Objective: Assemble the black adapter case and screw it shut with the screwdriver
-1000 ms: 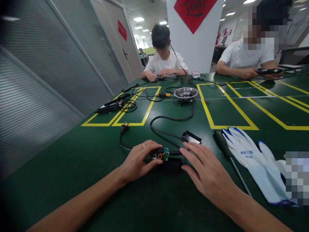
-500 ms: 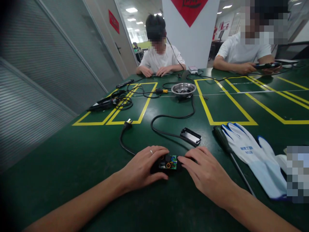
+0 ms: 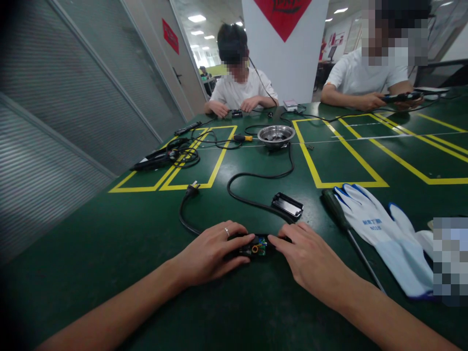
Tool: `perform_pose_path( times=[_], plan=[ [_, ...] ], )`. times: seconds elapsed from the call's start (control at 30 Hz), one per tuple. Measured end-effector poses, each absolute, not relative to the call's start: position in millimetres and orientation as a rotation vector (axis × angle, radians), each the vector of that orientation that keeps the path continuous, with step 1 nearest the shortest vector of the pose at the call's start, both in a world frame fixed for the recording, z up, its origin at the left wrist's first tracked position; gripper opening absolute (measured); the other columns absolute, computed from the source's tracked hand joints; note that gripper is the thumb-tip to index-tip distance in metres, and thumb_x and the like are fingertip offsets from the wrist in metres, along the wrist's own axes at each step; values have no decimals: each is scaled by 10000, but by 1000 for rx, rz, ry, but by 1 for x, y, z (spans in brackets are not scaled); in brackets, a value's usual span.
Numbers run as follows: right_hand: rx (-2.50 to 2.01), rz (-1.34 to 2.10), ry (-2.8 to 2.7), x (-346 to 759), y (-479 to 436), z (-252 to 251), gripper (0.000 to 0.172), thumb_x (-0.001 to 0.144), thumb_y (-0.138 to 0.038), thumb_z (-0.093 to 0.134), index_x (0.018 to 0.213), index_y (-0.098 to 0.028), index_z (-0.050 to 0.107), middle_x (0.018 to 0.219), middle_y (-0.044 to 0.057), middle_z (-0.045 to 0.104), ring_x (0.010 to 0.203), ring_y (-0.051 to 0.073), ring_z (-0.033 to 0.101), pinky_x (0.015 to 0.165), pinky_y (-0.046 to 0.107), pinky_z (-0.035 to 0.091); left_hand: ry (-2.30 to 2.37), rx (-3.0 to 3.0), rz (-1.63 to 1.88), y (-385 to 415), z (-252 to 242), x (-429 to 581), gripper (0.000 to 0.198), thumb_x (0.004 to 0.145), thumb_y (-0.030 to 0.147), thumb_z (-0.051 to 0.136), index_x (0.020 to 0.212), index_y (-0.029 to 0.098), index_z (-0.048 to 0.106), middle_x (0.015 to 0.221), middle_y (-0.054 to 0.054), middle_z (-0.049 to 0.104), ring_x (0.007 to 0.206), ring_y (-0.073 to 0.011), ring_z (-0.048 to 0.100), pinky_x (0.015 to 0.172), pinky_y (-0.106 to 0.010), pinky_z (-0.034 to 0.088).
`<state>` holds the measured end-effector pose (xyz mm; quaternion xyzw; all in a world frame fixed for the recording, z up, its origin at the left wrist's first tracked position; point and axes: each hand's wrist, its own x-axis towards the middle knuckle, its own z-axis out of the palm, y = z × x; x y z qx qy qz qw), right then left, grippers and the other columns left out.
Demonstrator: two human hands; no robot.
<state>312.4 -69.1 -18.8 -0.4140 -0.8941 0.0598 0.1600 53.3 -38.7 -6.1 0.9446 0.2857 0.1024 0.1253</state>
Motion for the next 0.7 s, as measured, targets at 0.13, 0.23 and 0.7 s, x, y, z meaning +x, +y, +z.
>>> perform_pose_path(
  times=[0.13, 0.23, 0.7],
  plan=[
    [-1197, 186, -2510, 311, -72, -21, 307, 898, -175, 448, 1179, -216, 564, 1036, 54, 618, 945, 179, 554, 859, 418, 483, 831, 2756, 281, -37, -4, 50, 410, 914, 362, 539, 1289, 203, 488, 1147, -105, 543, 997, -246, 548, 852, -406, 486],
    [-1200, 196, -2497, 309, -72, -22, 263, 910, -199, 434, 1115, -228, 596, 1018, 45, 626, 931, 170, 562, 835, 394, 488, 835, 2745, 251, -36, -3, 49, 429, 904, 358, 559, 1297, 206, 478, 1146, -100, 545, 990, -243, 549, 839, -397, 492],
    [-1151, 226, -2485, 308, -67, -24, 226, 907, -208, 444, 998, -209, 650, 914, 49, 632, 850, 162, 569, 776, 367, 470, 864, 2852, 638, -49, -2, 58, 829, 875, 533, 548, 1464, 142, 114, 1523, -195, 190, 1416, -334, 159, 1128, -529, 246]
  ],
)
